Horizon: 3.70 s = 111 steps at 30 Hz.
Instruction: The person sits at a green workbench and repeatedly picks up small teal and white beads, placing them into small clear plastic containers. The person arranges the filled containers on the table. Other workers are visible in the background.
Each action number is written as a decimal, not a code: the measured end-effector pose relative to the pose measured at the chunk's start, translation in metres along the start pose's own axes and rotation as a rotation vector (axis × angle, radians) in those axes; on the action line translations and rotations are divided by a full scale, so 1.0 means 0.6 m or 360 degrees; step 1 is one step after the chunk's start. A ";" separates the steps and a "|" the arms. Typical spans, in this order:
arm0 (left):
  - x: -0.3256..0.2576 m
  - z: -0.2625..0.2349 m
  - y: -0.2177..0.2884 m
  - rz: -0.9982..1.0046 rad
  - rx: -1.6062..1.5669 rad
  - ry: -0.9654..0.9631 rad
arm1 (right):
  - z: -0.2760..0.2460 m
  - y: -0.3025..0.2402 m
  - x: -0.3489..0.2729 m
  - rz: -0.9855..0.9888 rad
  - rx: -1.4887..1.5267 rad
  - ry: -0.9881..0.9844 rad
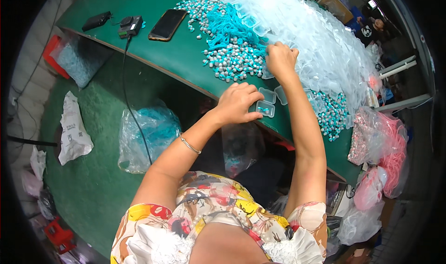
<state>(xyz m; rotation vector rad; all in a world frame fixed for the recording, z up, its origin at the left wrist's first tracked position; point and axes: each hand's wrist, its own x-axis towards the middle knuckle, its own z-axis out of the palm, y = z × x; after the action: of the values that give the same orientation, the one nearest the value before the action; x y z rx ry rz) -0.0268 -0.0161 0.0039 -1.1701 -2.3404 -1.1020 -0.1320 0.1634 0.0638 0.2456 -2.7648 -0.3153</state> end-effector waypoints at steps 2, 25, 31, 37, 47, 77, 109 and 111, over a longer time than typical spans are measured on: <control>0.001 -0.001 0.000 0.0012 0.0004 0.0008 | -0.001 0.009 -0.006 -0.0046 0.0167 0.0274; 0.005 -0.006 -0.003 0.0006 -0.0078 -0.0088 | -0.074 0.000 -0.272 -0.0218 0.1224 0.0279; 0.002 -0.008 -0.002 -0.0001 -0.0082 -0.0120 | -0.070 -0.016 -0.275 -0.0402 0.0902 0.0440; 0.001 -0.016 0.005 -0.0075 -0.0102 -0.0190 | -0.070 -0.010 -0.289 -0.0429 0.1071 0.0395; 0.016 -0.007 0.002 -0.0033 -0.0097 -0.0151 | -0.061 0.000 -0.283 -0.0179 0.1245 0.0376; 0.001 -0.008 0.001 -0.0050 -0.0065 -0.0114 | -0.088 0.028 -0.278 0.0078 0.1587 -0.0184; 0.004 -0.014 0.007 -0.0034 -0.0062 -0.0148 | -0.056 0.024 -0.252 0.0049 0.1210 0.0110; 0.005 -0.016 0.011 -0.0029 -0.0073 -0.0123 | -0.061 0.019 -0.260 0.0030 0.1238 0.0187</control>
<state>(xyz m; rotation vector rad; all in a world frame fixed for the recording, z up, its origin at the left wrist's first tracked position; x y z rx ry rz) -0.0242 -0.0193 0.0151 -1.2309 -2.4002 -1.1415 0.0241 0.1996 0.0505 0.4030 -2.6316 0.7704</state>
